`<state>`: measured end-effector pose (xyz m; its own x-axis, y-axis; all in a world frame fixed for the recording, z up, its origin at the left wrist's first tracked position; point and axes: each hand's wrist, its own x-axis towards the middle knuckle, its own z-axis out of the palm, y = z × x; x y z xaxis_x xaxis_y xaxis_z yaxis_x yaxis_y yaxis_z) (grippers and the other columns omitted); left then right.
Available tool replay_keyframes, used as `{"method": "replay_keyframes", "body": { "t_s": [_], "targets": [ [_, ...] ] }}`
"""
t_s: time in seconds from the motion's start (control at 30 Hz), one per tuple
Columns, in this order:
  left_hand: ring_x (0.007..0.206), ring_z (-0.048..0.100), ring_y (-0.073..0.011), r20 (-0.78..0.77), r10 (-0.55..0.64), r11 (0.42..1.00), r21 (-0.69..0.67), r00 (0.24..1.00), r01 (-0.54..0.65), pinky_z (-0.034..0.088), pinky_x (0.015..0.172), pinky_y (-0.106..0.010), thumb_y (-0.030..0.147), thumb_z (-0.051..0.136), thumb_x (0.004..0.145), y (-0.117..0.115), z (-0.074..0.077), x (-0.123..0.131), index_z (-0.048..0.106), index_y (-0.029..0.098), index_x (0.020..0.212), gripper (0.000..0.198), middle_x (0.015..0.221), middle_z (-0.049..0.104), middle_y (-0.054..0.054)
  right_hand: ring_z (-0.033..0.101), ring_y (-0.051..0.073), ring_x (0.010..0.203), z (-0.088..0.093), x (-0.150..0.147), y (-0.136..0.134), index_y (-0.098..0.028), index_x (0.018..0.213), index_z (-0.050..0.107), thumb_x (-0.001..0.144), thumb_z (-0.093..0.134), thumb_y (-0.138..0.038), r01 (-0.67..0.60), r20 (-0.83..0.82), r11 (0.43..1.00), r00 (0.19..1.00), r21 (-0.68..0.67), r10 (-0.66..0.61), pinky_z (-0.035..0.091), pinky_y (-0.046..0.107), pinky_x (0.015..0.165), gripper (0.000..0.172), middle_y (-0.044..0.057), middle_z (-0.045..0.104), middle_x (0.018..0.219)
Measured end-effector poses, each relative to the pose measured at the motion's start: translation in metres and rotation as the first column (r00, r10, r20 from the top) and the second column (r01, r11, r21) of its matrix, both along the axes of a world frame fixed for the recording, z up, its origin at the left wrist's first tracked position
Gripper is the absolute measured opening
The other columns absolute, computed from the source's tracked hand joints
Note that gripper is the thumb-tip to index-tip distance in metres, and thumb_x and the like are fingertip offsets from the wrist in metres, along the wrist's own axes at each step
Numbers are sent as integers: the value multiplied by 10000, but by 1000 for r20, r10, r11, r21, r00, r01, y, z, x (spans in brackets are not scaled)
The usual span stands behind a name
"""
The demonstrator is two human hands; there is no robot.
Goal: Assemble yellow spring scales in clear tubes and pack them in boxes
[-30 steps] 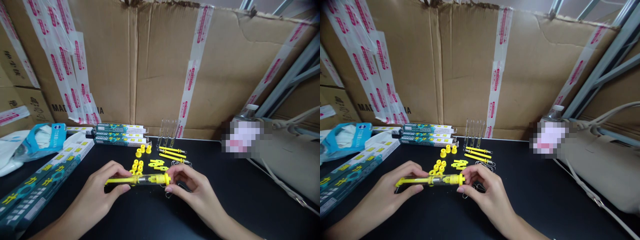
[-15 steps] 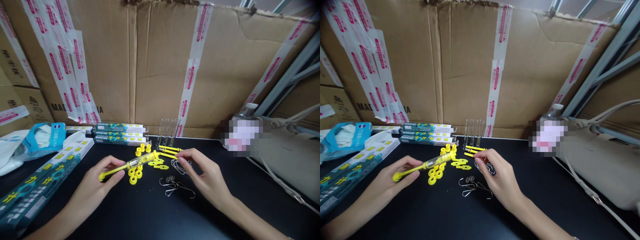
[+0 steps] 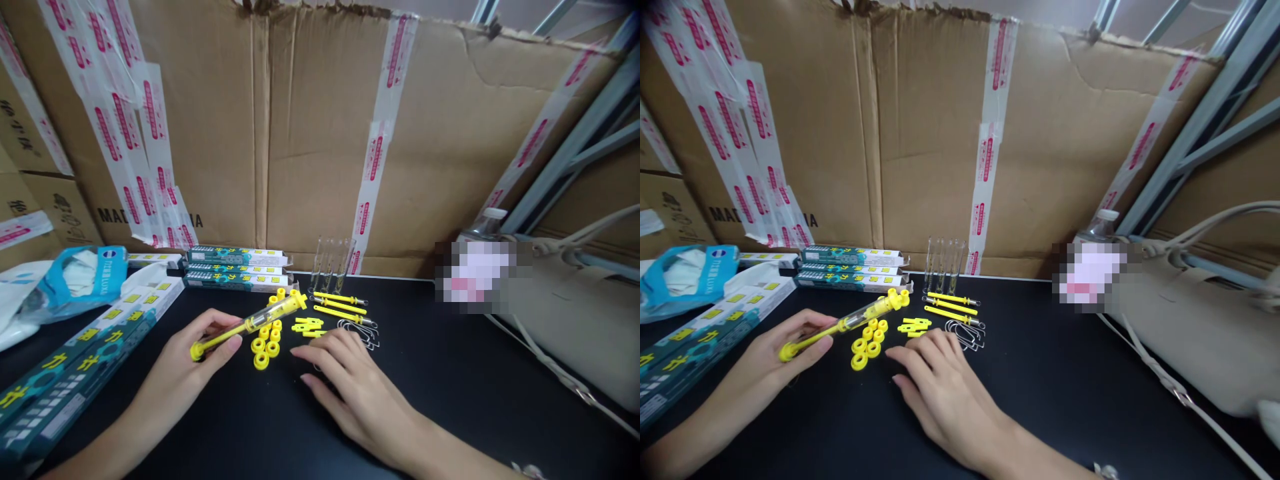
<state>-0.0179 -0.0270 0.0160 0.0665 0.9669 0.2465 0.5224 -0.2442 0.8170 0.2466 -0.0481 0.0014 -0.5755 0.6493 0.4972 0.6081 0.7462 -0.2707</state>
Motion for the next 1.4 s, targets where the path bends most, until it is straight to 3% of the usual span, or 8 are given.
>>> {"method": "replay_keyframes", "body": {
  "t_s": [0.27, 0.57, 0.67, 0.9, 1.1, 1.27, 1.4],
  "targets": [
    [883, 661, -226, 18, -44, 999, -5, 999, 44, 525, 821, -273, 524, 663, 838, -2, -7, 2, 673, 264, 949, 283, 923, 716, -1, 524, 345, 1104, 1, -26, 1, -264, 1424, 470, 1004, 522, -296, 114, 227, 990, 965, 81, -130, 481, 570, 929, 423, 130, 583, 1279],
    [873, 694, -254, 22, -16, 1000, 7, 1000, 16, 559, 813, -311, 531, 669, 812, 1, 2, 4, 687, 249, 916, 301, 887, 732, -16, 511, 360, 1125, 0, -22, 6, -234, 1432, 475, 1017, 490, -324, 160, 264, 979, 946, 129, -189, 466, 591, 944, 425, 154, 561, 1319],
    [884, 697, -255, 31, -5, 1000, 26, 999, 4, 560, 814, -313, 517, 679, 823, 0, 0, 4, 693, 256, 930, 282, 904, 736, -16, 502, 374, 1139, 3, -21, 18, -241, 1386, 529, 1013, 483, -252, 186, 239, 964, 944, 189, -228, 469, 595, 920, 376, 169, 570, 1286],
    [859, 707, -246, 48, -30, 999, 24, 998, 29, 568, 798, -305, 507, 690, 830, -2, -3, 2, 697, 265, 931, 262, 877, 739, -12, 505, 357, 1064, 6, -23, 31, -309, 1309, 606, 985, 509, -179, 153, 222, 974, 957, 169, -188, 486, 568, 870, 362, 154, 593, 1141],
    [882, 707, -256, 43, -27, 999, 19, 999, 26, 567, 809, -312, 511, 693, 827, -2, -3, 3, 695, 262, 933, 270, 896, 743, -17, 517, 347, 1084, 5, -19, 25, -197, 1158, 668, 975, 574, -197, 120, 164, 991, 978, 54, -128, 459, 572, 917, 206, 130, 649, 1162],
    [877, 699, -239, 39, -34, 999, 21, 999, 33, 558, 819, -301, 491, 681, 839, -3, -1, 4, 692, 265, 917, 239, 903, 741, -7, 572, 290, 1031, 7, -17, 22, -188, 982, 668, 922, 680, -173, 93, 87, 996, 992, -5, -93, 471, 506, 917, 63, 43, 735, 960],
    [858, 689, -245, 12, -34, 999, 24, 999, 34, 554, 809, -321, 479, 677, 830, -3, 2, 6, 698, 253, 909, 240, 904, 740, -20, 608, 254, 981, 8, -10, 20, -207, 1037, 669, 923, 659, -112, 100, -22, 994, 995, -43, -101, 502, 457, 883, 149, 27, 744, 971]
  ]
}}
